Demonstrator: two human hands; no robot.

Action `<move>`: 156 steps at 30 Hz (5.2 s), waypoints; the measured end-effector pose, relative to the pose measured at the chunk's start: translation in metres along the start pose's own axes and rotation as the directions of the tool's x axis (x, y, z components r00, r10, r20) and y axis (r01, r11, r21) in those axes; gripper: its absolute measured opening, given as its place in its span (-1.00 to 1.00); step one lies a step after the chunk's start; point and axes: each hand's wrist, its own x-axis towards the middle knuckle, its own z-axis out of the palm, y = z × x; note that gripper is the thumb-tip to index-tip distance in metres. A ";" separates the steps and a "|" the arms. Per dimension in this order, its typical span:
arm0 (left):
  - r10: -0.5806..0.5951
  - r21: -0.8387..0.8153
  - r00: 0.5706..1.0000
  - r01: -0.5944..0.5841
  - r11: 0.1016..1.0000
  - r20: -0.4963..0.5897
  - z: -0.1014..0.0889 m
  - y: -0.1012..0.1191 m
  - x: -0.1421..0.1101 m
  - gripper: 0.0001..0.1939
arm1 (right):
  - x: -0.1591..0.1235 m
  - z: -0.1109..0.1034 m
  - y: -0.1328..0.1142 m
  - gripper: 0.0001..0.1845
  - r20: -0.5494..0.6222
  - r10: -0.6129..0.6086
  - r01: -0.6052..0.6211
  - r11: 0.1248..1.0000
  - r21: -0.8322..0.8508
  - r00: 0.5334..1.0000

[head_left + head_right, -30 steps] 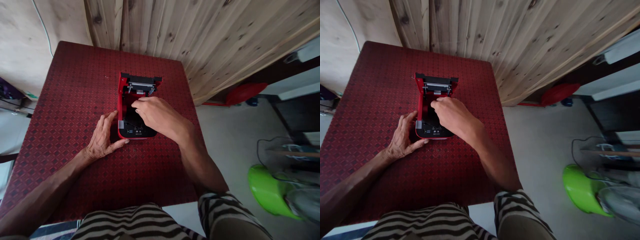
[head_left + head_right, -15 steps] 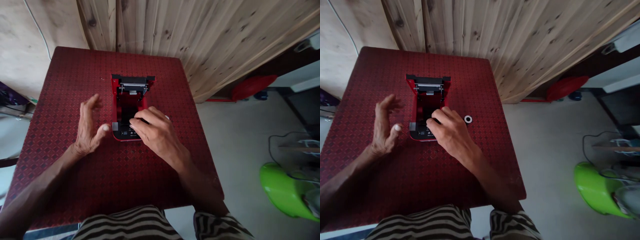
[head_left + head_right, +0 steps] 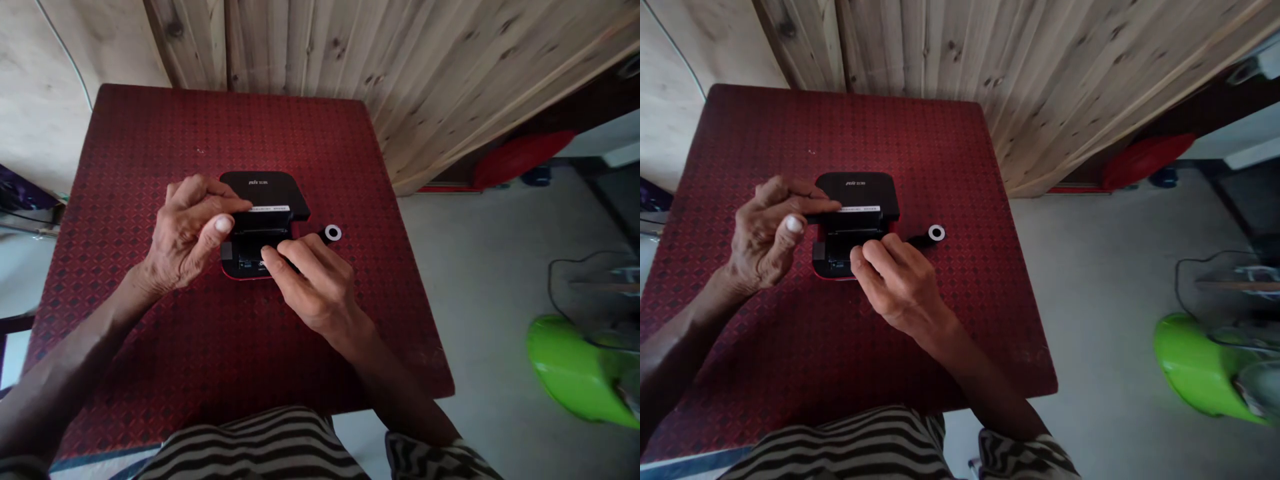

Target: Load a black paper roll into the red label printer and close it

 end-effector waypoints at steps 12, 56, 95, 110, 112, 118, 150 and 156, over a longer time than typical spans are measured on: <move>0.182 0.140 0.979 -0.194 0.971 0.093 0.009 -0.018 -0.026 -0.31 | -0.003 0.003 -0.006 -0.76 0.007 0.036 -0.036 0.999 -0.018 0.999; 0.100 0.482 0.988 -0.030 0.876 -0.119 0.018 0.026 -0.077 -0.60 | -0.085 0.046 -0.035 -0.74 0.265 0.245 -0.313 0.916 0.253 0.933; -0.248 0.080 0.966 0.254 0.964 -0.077 0.064 -0.009 -0.101 0.00 | 0.109 0.032 0.029 -0.70 0.788 0.107 -0.105 0.993 -0.054 0.606; -0.221 0.125 0.975 0.222 0.967 -0.023 0.060 -0.011 -0.102 -0.03 | 0.105 0.028 0.044 -0.79 0.745 0.003 -0.113 0.989 0.097 0.667; -0.211 0.124 0.977 0.213 0.969 -0.031 0.061 -0.010 -0.102 -0.02 | 0.103 0.027 0.042 -0.79 0.736 0.064 -0.138 0.990 0.040 0.674; -0.209 0.138 0.977 0.213 0.967 -0.044 0.059 -0.009 -0.100 -0.05 | 0.103 0.026 0.035 -0.74 0.731 0.128 -0.163 0.986 -0.022 0.671; -0.166 0.124 0.984 0.172 0.977 -0.060 0.057 -0.015 -0.097 -0.03 | 0.001 -0.011 0.150 -0.68 0.237 0.516 -0.549 0.614 0.568 0.823; -0.174 0.133 0.983 0.179 0.975 -0.052 0.055 -0.015 -0.096 -0.02 | -0.039 0.057 0.171 -0.67 0.276 0.627 -0.662 0.543 0.516 0.729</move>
